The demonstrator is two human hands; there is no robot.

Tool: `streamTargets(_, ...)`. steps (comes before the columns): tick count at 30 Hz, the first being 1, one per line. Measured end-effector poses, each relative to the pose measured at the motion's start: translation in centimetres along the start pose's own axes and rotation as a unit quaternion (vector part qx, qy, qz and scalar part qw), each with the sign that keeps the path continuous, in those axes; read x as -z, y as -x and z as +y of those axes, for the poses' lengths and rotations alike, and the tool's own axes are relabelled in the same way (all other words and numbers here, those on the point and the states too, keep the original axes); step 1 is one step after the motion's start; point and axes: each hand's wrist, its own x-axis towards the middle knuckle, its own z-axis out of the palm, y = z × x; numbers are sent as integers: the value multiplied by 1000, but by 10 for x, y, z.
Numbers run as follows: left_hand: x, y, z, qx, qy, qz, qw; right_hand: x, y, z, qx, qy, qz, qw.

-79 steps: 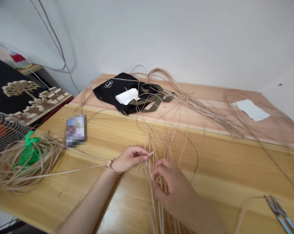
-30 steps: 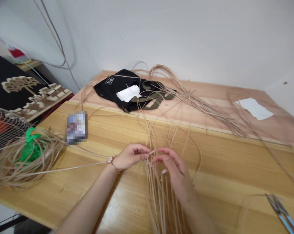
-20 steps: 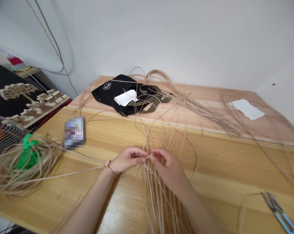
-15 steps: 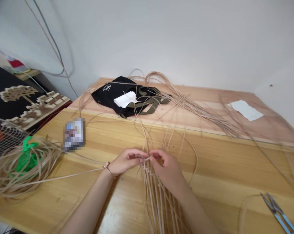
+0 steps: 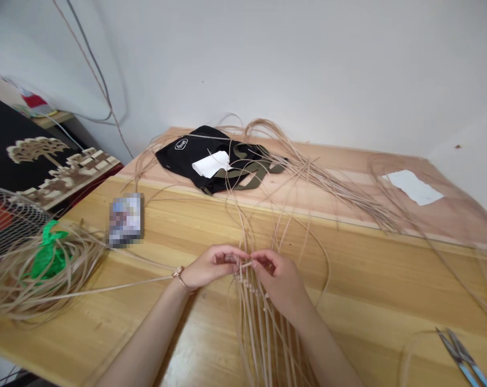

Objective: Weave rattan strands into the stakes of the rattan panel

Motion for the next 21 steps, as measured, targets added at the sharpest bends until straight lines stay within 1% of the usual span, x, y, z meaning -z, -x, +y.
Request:
streamTargets(8, 1, 0, -1, 0, 4, -17, 1000, 0, 1, -1, -44, -11, -1, 999)
streamTargets(14, 0, 0, 0, 0, -1, -11, 1000, 0, 1, 3, -21, 5, 5, 1000)
streamTargets(17, 0, 0, 1, 1, -2, -5, 1000, -2, 0, 4, -25, -9, 2, 1000)
streamTargets(21, -1, 0, 1, 4, -8, -2, 1000, -3, 0, 5, -22, -33, 14, 999)
